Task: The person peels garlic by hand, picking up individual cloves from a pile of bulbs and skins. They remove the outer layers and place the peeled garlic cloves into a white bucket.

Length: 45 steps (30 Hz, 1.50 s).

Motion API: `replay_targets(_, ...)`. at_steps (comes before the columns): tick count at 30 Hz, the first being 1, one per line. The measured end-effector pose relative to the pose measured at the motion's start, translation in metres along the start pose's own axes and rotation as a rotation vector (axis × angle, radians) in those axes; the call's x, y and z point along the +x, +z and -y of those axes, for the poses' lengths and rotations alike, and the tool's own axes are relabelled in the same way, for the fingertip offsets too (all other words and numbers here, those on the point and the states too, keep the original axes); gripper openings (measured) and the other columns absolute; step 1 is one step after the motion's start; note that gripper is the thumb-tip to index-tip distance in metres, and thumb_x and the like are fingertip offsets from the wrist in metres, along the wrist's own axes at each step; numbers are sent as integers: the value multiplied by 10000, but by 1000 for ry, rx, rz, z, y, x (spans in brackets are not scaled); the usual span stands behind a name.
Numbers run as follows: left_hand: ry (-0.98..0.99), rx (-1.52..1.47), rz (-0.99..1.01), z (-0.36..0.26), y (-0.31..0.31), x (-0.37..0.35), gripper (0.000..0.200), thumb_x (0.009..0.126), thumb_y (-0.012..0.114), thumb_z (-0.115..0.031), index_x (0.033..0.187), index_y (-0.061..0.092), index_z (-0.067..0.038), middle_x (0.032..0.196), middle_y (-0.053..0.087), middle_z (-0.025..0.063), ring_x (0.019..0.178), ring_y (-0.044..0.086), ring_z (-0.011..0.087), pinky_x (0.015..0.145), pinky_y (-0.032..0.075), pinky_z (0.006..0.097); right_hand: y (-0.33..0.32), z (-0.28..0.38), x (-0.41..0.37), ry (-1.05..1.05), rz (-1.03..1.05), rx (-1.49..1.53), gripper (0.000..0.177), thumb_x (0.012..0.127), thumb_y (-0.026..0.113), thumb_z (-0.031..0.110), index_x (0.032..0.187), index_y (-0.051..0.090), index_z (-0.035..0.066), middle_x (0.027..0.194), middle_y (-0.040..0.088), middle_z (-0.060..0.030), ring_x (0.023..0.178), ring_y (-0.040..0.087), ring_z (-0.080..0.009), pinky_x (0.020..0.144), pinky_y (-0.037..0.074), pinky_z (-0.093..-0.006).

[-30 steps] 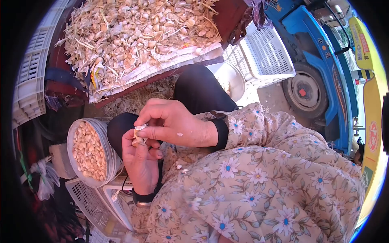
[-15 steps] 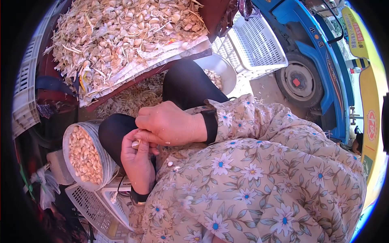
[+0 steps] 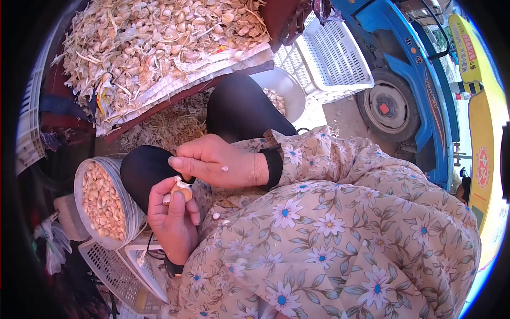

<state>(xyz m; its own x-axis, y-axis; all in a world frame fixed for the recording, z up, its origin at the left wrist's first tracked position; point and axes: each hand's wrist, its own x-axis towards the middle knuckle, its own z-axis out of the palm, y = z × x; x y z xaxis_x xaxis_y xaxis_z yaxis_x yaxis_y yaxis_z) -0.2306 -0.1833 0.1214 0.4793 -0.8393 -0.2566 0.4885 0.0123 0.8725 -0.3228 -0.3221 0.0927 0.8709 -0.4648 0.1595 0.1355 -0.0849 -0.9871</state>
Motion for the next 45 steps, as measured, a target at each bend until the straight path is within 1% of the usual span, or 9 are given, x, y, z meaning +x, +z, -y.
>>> replay_targets(1, -25, 12, 58, -14, -1, -2, 203, 857, 540, -53, 1043, 511, 21, 795, 559, 81, 511, 452, 68, 454, 382, 179, -6, 7, 2, 184, -3, 15, 339, 941, 475, 277, 731, 556, 23, 665, 546, -22, 624, 475, -66, 552, 410, -256)
replay_targets(4, 67, 136, 345, -60, 18, -10, 171, 875, 486, -81, 1008, 494, 25, 733, 503, 93, 430, 389, 47, 372, 311, 141, -12, -19, 7, 134, -117, 138, 134, 884, 563, 139, 928, 583, 14, 784, 568, -36, 688, 508, -72, 640, 440, -223)
replay_targets(8, 218, 214, 1115, -123, 47, 13, 188, 852, 577, -101, 962, 541, 47, 775, 574, 158, 570, 592, 210, 470, 463, 260, -24, -21, 17, -38, -129, -221, 177, 842, 597, 108, 987, 570, 10, 881, 569, -54, 751, 537, -99, 656, 454, -244)
replay_targets(20, 169, -22, 1316, -134, 75, 19, 206, 825, 613, -144, 910, 641, 41, 714, 633, 143, 566, 623, 252, 464, 480, 294, -130, -37, 111, -136, -317, -848, 137, 771, 596, 115, 861, 613, 12, 797, 624, -143, 763, 606, -295, 676, 471, -369)
replay_targets(31, -3, 57, 1048, -161, 78, 26, 179, 823, 626, -140, 865, 652, 32, 711, 625, 144, 552, 616, 237, 442, 468, 281, -115, -72, 174, -54, -197, -1395, 116, 706, 570, 97, 789, 643, 63, 832, 605, -118, 756, 630, -275, 631, 483, -392)
replay_targets(36, -48, -245, 878, -132, 53, 20, 183, 842, 599, -103, 976, 578, 18, 804, 597, 149, 606, 611, 199, 463, 458, 244, -112, -78, 179, 3, -193, -1456, 118, 720, 574, 112, 809, 646, 85, 852, 601, -108, 754, 635, -251, 623, 477, -388)
replay_targets(41, 4, -367, 457, -113, 9, 4, 248, 860, 572, -66, 1087, 503, 5, 897, 569, 155, 660, 606, 161, 484, 447, 208, -123, -74, 172, -111, -266, -1174, 170, 744, 553, 122, 868, 628, 34, 882, 571, -178, 733, 595, -346, 703, 465, -416)
replay_targets(44, 102, -106, 91, -101, -33, 2, 344, 882, 549, -82, 1202, 444, -13, 947, 550, 117, 669, 552, 120, 531, 436, 170, -133, -61, 162, -201, -278, -864, 192, 751, 561, 131, 894, 616, 16, 878, 560, -192, 699, 585, -340, 708, 465, -419)
replay_targets(45, 160, 1, 5, -91, -51, 7, 383, 894, 531, -78, 1252, 411, -18, 961, 534, 102, 655, 523, 102, 543, 433, 157, -133, -53, 155, -185, -257, -741, 199, 782, 578, 120, 941, 612, 4, 864, 562, -164, 714, 602, -262, 679, 483, -363)
